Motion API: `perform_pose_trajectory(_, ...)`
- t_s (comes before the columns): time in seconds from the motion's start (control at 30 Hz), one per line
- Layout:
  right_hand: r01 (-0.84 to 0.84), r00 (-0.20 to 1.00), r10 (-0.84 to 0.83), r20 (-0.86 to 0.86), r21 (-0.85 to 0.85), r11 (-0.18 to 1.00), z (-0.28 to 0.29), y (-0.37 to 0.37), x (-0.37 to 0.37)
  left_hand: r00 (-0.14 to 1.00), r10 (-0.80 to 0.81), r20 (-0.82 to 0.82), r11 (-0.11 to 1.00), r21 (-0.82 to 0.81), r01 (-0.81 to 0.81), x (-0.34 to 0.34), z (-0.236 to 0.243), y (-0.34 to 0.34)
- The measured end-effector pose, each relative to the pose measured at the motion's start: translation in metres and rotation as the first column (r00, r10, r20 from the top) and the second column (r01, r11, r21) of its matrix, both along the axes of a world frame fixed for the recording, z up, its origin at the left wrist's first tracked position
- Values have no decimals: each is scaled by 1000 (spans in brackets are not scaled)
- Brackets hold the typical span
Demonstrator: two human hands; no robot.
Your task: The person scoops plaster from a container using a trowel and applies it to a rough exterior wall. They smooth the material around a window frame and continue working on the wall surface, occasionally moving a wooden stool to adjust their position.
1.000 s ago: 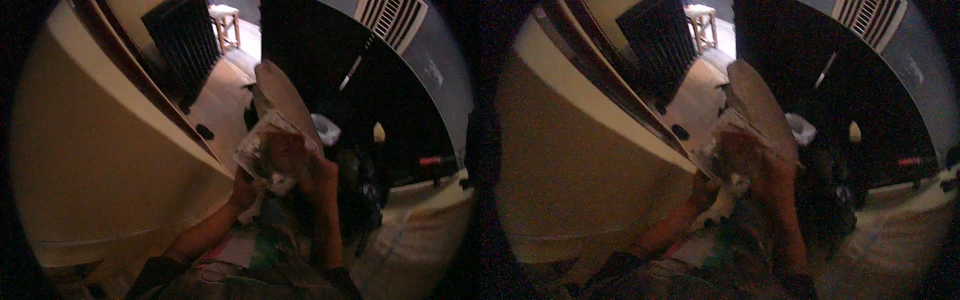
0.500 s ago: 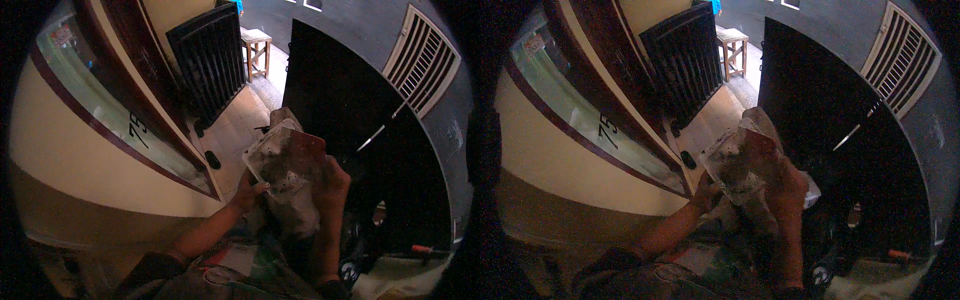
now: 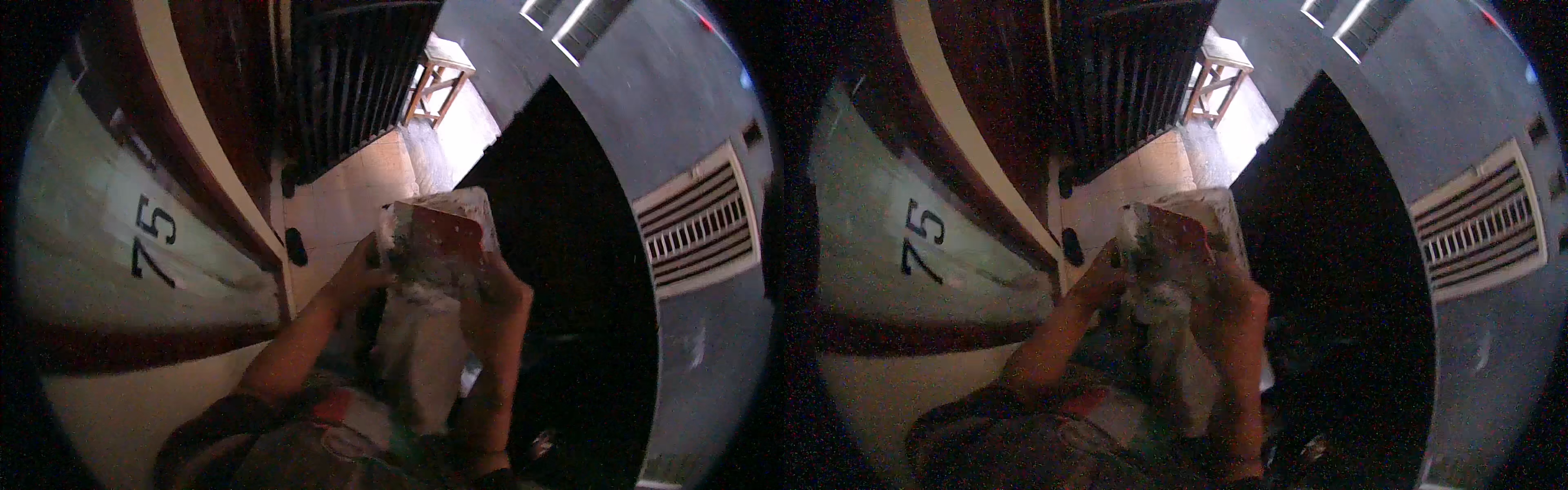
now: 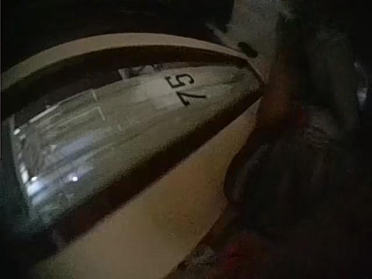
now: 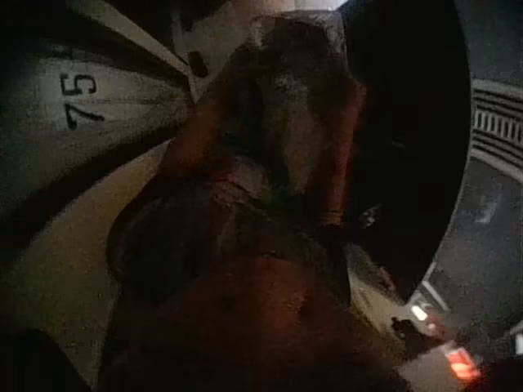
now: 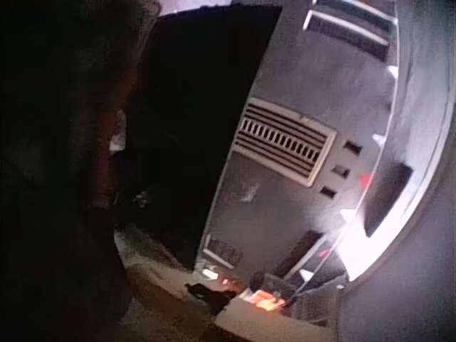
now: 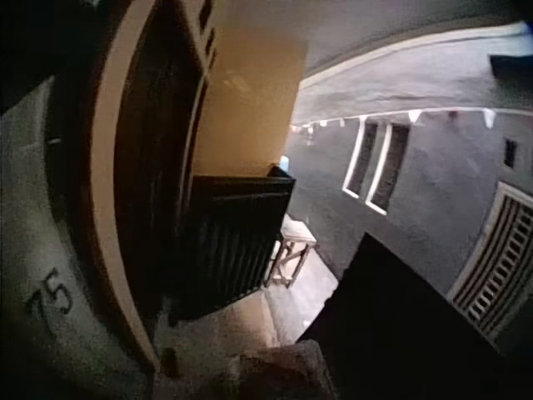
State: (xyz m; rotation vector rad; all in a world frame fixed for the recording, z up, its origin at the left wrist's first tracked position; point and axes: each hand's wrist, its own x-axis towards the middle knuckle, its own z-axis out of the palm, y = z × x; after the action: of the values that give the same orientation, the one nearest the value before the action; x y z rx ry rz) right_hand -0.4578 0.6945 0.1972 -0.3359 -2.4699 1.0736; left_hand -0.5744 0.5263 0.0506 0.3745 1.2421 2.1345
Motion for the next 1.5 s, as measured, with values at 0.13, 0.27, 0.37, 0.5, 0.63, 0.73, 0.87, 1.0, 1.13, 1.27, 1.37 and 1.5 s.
perform_pose_trajectory(0.13, -91, 990, 86, 108, 45, 995, -29, 5, -103, 993, 90, 75, 995, 28, -93, -64, -30, -17)
perform_pose_trajectory(0.27, -302, 939, 300, 170, -17, 953, -66, -6, -190, 968, 172, 184, 971, 134, -198, -108, -64, -58)
perform_pose_trajectory(0.37, -408, 904, 406, 133, -16, 913, -76, -18, -233, 923, 304, 235, 928, 148, -343, -126, -76, -77)
perform_pose_trajectory(0.5, -397, 918, 396, -23, -55, 916, -71, -30, -288, 887, 461, 10, 884, -88, -459, -160, -81, -89)
perform_pose_trajectory(0.63, -439, 898, 440, -24, 45, 897, -92, -33, -322, 855, 487, -178, 769, -378, -516, -177, -105, -99)
perform_pose_trajectory(0.73, -578, 803, 593, -55, 171, 798, -111, -30, -323, 888, 396, -236, 692, -559, -457, -195, -99, -91)
perform_pose_trajectory(0.87, -674, 729, 685, 10, 192, 714, -119, -1, -303, 942, 269, -198, 780, -530, -334, -195, -174, -91)
perform_pose_trajectory(1.0, -592, 806, 588, 72, 70, 803, -72, 18, -282, 944, 278, -177, 929, -199, -311, -214, -98, -52)
perform_pose_trajectory(1.13, -394, 918, 393, 44, 191, 899, -88, 37, -261, 969, 202, 142, 979, -69, -194, -197, -61, -16)
perform_pose_trajectory(1.27, -72, 973, 107, -207, 170, 983, -88, 40, -274, 979, 164, 118, 977, 115, -178, -208, -40, 11)
perform_pose_trajectory(1.37, -32, 997, 25, 72, 102, 994, -67, 42, -280, 978, 182, 107, 982, 37, -187, -239, -47, 17)
perform_pose_trajectory(1.5, -110, 994, 111, -5, 77, 991, -81, 50, -347, 977, 180, 112, 983, 8, -182, -308, -65, 36)
